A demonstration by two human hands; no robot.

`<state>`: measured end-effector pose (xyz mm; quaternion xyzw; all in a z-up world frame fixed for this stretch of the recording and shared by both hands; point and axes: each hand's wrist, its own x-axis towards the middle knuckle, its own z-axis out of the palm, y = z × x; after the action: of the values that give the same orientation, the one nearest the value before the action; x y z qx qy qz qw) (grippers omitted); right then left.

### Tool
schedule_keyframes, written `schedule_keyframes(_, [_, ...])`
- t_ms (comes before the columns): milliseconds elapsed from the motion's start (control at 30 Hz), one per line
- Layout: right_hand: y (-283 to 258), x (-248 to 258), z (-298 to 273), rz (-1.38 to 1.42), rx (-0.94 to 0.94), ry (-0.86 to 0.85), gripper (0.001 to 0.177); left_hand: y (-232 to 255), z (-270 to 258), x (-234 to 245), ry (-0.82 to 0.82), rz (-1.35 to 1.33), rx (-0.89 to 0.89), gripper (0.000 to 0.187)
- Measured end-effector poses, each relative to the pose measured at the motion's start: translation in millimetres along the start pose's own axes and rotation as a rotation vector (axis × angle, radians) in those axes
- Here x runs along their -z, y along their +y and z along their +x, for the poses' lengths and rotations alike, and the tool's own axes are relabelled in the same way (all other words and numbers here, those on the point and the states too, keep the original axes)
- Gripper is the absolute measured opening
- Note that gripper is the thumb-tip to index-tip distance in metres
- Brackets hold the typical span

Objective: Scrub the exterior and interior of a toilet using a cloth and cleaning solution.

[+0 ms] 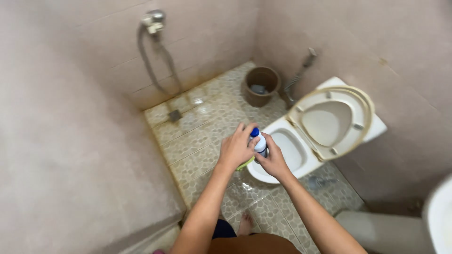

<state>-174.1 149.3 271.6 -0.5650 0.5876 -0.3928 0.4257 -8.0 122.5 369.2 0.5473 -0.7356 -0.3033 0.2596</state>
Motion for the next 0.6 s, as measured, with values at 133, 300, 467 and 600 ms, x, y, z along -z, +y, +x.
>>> schedule_keyframes(133, [4,-51,-2,-0.052,0.243,-0.148,0.066,-30,-47,29,0.085,0.027,0.120,0.039])
schedule_keyframes(300, [-6,-113,-9,0.039,0.322,-0.316,0.069,-68,-98,62,0.252,0.036,0.145,0.040])
schedule_keyframes(467, [-24,-162,-18,0.043,0.382,-0.439,0.067,-78,-142,98,0.329,0.070,0.261,0.039])
schedule_keyframes(600, [-47,-201,-29,-0.007,0.397,-0.498,0.062,-102,-175,113,0.412,0.091,0.312,0.032])
